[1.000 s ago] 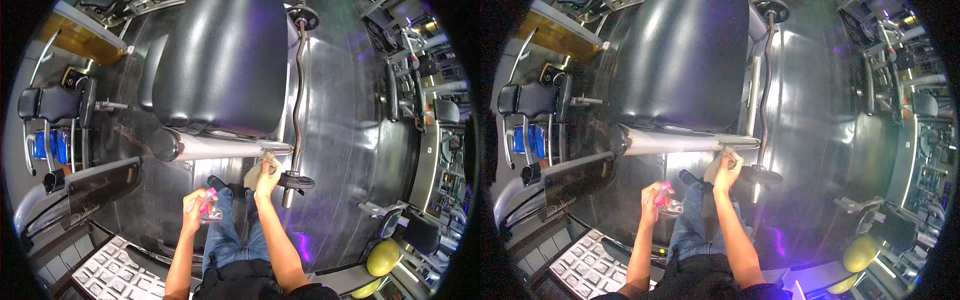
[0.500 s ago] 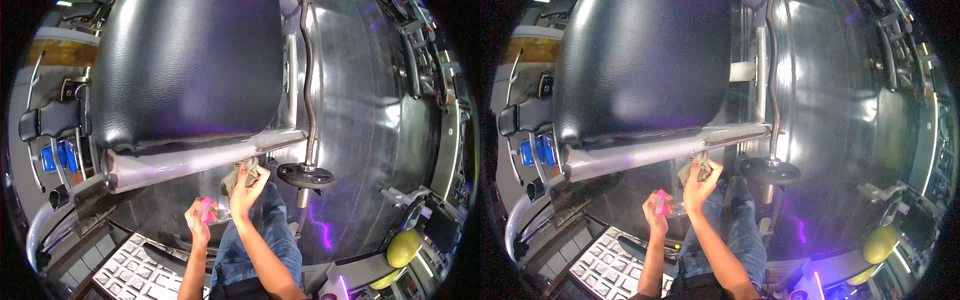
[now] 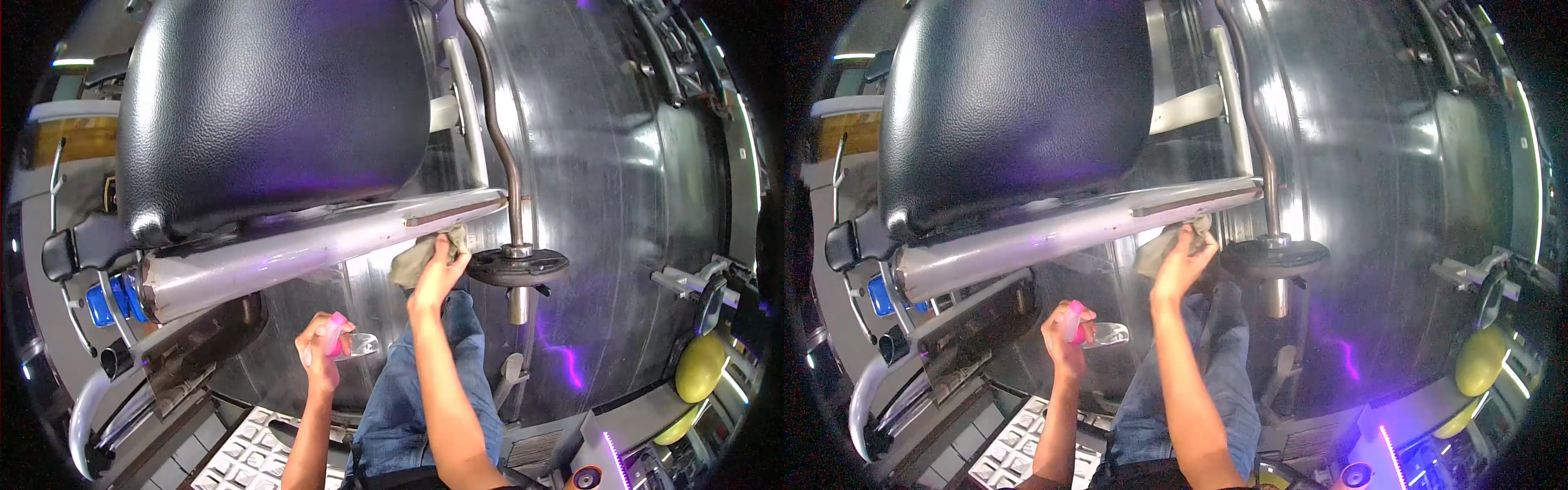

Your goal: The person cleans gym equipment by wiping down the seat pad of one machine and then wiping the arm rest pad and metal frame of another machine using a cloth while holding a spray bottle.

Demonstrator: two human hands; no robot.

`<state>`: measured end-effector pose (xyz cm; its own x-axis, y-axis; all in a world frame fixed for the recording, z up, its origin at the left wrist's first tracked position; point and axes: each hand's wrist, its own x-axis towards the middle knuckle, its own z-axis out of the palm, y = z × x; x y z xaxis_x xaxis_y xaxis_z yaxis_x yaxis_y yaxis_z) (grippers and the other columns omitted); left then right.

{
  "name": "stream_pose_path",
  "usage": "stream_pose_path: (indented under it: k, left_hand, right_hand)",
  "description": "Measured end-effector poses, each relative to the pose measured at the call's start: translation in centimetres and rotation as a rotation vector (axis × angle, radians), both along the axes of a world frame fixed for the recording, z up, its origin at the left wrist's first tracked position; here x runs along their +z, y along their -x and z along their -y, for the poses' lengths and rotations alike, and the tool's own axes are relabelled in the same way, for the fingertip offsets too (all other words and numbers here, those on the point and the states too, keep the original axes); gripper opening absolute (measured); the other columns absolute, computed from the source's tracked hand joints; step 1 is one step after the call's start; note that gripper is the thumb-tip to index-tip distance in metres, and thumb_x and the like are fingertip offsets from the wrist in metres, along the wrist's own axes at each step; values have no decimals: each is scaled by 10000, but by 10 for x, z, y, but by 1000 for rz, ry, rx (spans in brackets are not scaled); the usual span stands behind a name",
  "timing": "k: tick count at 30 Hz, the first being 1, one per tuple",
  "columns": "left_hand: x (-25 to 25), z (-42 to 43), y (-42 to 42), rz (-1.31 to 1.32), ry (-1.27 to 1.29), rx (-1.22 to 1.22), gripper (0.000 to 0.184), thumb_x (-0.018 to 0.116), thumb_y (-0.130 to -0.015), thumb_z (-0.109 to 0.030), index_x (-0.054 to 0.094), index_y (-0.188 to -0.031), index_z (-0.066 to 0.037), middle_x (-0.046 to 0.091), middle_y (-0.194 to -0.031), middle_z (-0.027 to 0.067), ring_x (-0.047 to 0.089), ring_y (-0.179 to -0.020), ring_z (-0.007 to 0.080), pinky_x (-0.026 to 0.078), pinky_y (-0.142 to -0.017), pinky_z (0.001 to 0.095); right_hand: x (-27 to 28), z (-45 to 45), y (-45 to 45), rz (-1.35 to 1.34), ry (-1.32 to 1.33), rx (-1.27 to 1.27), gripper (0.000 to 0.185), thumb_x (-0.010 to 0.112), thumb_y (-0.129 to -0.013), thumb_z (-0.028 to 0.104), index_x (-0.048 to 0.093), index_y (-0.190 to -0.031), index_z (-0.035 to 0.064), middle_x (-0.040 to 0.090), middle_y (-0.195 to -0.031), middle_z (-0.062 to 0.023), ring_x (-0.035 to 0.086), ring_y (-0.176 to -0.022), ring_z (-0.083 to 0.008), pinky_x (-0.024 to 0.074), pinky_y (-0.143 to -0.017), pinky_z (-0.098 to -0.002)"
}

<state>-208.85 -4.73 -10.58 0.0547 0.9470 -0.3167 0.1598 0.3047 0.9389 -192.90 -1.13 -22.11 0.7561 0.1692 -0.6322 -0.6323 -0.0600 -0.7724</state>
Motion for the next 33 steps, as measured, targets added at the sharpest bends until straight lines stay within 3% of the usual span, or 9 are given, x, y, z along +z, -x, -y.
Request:
stream_pose_path:
  k: [6,11,13,17,19,20,26,28,33]
  left_hand:
    - [6,-10,9,-52,-108,-67,563,468,-960,-465,642,-784,41,623,-768,152,493,-457,163,420,-508,299]
    - [19,-21,12,-79,-186,-156,579,461,-962,-468,631,-794,59,614,-751,157,496,-459,165,427,-523,303]
    - [19,-26,10,-81,-205,-194,586,460,-961,-472,629,-795,64,613,-750,159,499,-460,167,431,-528,304]
    - [16,-25,3,-87,-206,-221,588,458,-961,-472,626,-800,68,612,-745,164,509,-461,173,446,-536,310]
    - [15,-25,-3,-89,-209,-235,586,456,-963,-468,625,-802,70,611,-742,167,512,-462,174,451,-539,312]
    - [14,-25,-7,-76,-209,-241,583,454,-965,-462,625,-802,71,611,-743,171,513,-460,175,453,-539,313]
    - [14,-30,-24,-42,-180,-281,575,448,-974,-446,626,-805,74,610,-765,181,511,-451,171,454,-533,309]
    - [14,-31,-29,-40,-177,-289,571,451,-974,-443,626,-808,74,609,-772,183,509,-448,170,454,-532,308]
    - [9,-35,-41,73,-163,-289,528,500,-962,-400,657,-845,90,644,-828,180,555,-508,157,442,-487,265]
  right_hand:
    - [61,-7,61,-277,-140,122,445,617,-933,303,432,-1231,29,477,-1246,-161,430,-1166,-257,283,-1060,-374]
    - [30,-15,40,-756,-379,-79,337,571,-957,290,554,-1235,99,611,-1209,-46,587,-1105,-200,471,-971,-389]
    - [2,-16,2,-757,-452,-162,313,527,-975,277,562,-1214,78,618,-1228,-100,618,-1096,-225,497,-953,-400]
    - [-25,-15,-14,-528,-267,-177,294,536,-974,232,524,-1204,49,597,-1188,-114,605,-1061,-240,485,-937,-401]
    - [-15,-16,1,-291,-142,-90,547,583,-963,253,319,-1392,40,469,-1330,-175,471,-1201,-266,365,-1036,-387]
    - [-1,-12,10,-209,-107,-35,541,592,-970,292,337,-1369,31,450,-1334,-187,412,-1236,-270,304,-1061,-376]
    - [58,8,20,47,-35,166,332,621,-948,267,536,-1169,34,602,-1115,-172,549,-1095,-277,381,-1002,-368]
    - [57,13,0,170,-17,228,205,630,-933,147,572,-1089,27,598,-1064,-65,534,-1050,-181,384,-979,-305]
    - [6,7,-58,272,99,111,236,632,-924,175,605,-1106,27,631,-1087,-78,559,-1049,-192,407,-967,-326]
